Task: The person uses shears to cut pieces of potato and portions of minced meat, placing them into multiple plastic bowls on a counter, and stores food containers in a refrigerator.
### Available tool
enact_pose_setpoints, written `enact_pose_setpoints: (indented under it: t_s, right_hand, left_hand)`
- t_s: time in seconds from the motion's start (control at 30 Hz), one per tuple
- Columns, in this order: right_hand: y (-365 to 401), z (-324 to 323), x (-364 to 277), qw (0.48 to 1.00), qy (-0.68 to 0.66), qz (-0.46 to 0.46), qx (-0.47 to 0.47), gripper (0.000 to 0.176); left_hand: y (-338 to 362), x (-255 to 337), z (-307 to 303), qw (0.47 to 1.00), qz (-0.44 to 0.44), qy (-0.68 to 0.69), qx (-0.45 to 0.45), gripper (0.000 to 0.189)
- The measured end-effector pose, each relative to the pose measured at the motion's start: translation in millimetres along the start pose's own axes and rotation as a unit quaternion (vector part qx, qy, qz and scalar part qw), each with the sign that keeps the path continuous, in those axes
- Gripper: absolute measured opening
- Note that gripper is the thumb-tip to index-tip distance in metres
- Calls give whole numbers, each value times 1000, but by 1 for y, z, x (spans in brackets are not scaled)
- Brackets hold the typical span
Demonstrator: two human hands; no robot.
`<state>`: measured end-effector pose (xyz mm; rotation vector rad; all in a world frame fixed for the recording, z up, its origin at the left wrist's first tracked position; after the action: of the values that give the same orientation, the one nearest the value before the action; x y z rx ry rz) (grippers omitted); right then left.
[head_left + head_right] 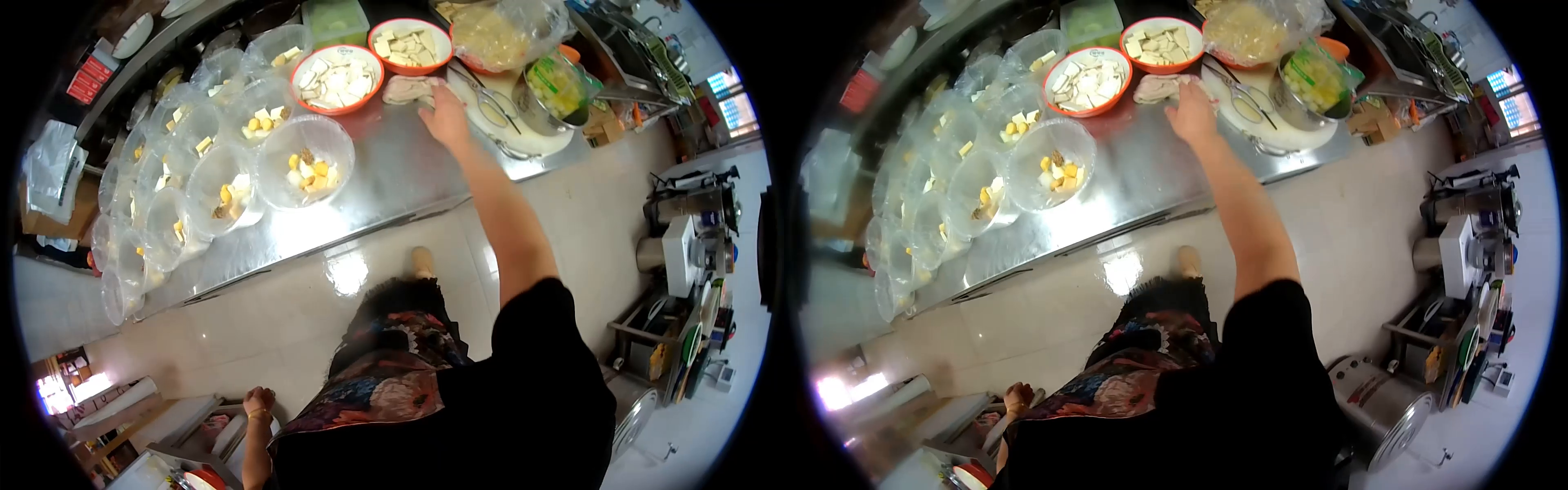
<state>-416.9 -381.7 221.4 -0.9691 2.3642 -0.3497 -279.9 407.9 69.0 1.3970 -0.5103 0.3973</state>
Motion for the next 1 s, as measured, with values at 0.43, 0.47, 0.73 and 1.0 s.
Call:
enact_pose_setpoints:
  t_s: [0.43,0.47,0.73,1.0]
  right_hand:
    - [-5,58,-40,932,-131,-76,-328,27]
    - [2,55,-41,930,-150,-97,-323,26]
    - [63,38,-72,939,-162,-175,-249,18]
    - [-8,73,-76,949,-220,-90,-209,51]
  left_hand:
    - [59,-124,124,647,234,-725,-28,12]
    - [63,-121,154,588,288,-754,-47,10]
    - [49,-58,336,991,-54,30,-118,21]
    - [20,-8,445,977,-96,104,-162,33]
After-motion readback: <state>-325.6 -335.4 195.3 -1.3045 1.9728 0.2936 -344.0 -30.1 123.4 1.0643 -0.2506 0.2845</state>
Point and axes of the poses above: each hand's wrist, its own y-axis away from the middle knuckle, its own z-axis out of the palm, x = y × z, the point moved 4 cm from there along -y, towards the middle knuckle, and after that the axes turned 1 degree about -z, right-handed, at the moved point
